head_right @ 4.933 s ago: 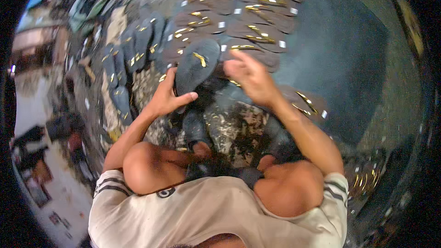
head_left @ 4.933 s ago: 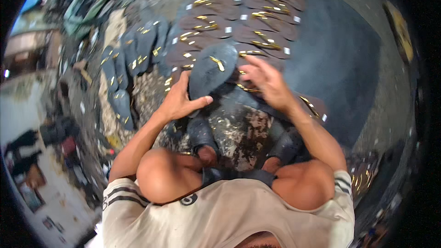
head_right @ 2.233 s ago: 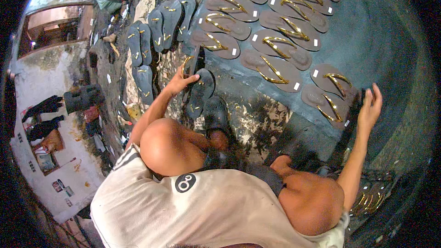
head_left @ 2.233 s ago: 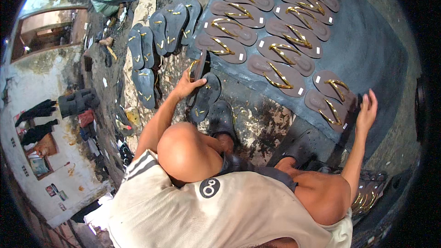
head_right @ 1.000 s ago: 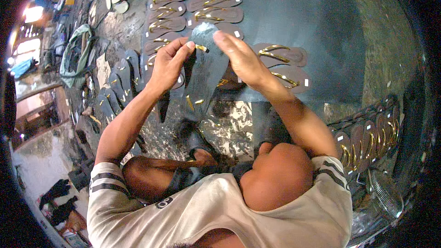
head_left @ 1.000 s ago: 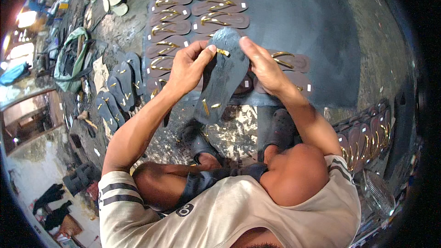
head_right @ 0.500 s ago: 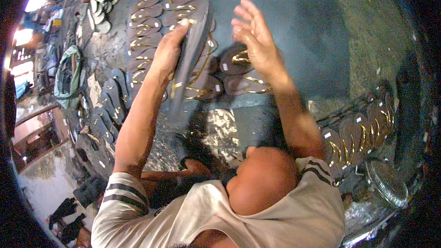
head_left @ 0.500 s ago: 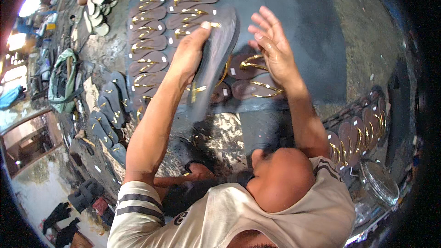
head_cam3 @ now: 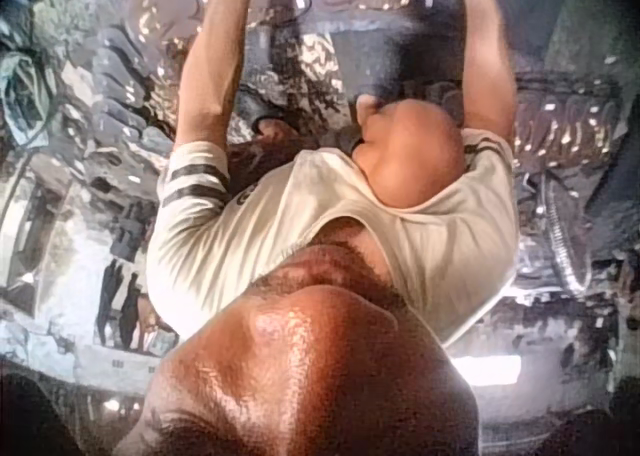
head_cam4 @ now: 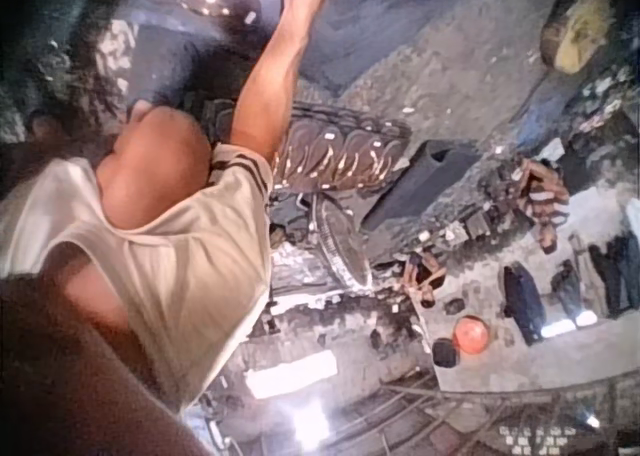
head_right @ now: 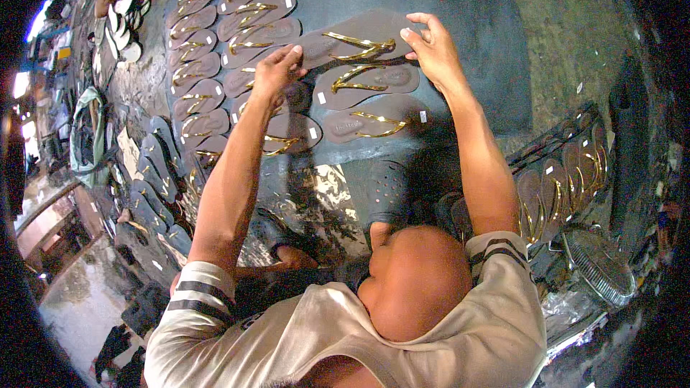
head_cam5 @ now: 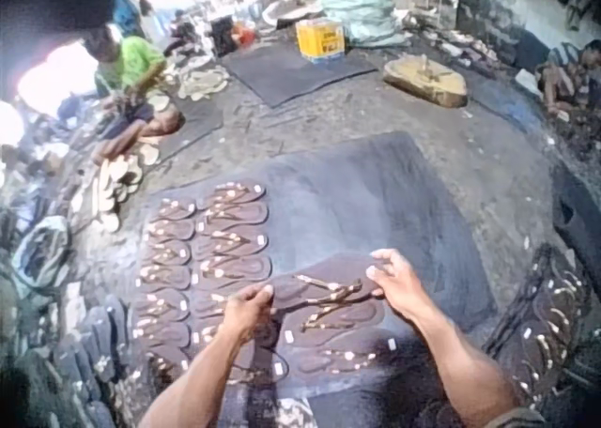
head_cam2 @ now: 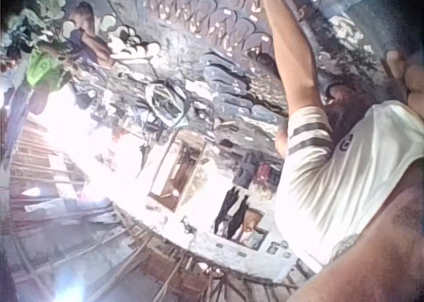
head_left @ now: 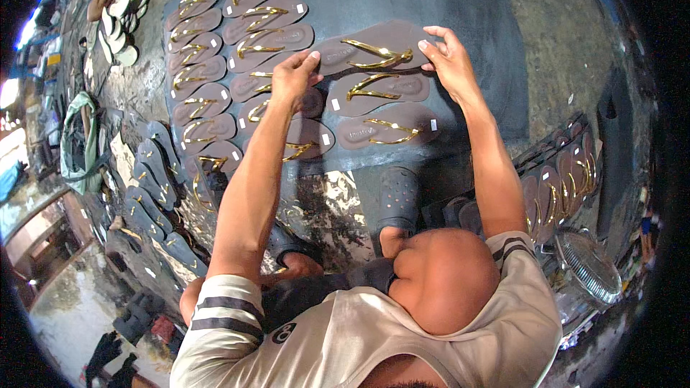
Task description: The person sits on the floor and repeatedly picks up flip-flop soles and straps, attaching them together by hand. They place the assembled pairs onto a growing pile on the floor. The person briefly stands and walks around before returning to the task.
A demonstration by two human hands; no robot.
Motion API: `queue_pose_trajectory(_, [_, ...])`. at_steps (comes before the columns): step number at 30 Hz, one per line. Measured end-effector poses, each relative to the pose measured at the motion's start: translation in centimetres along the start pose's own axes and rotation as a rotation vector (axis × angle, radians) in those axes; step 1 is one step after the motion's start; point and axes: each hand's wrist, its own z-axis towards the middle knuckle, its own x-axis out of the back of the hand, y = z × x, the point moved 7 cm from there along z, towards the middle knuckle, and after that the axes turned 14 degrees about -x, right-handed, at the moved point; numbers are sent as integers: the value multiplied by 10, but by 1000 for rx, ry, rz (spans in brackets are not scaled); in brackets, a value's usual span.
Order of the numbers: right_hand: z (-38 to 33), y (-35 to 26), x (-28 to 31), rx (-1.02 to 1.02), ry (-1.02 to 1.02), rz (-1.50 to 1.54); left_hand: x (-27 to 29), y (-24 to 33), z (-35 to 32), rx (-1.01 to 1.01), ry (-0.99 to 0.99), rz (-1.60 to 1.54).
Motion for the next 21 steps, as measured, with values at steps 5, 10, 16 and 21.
queue_pose_trajectory(5, [39, 38, 2, -44, -31, -15, 7, -15, 18, -104, 37, 518])
queue_pose_trajectory(10, [40, 53, 10, -97, -24, -42, 3, -21, 22, -72, -14, 587])
queue_pose_trajectory(16, [31, 19, 1, 429, 294, -916, 13, -19, 30, -216, -30, 808])
queue_pose_trajectory(21, [43, 8, 11, 484, 303, -978, 6, 25, -11, -649, 36, 817])
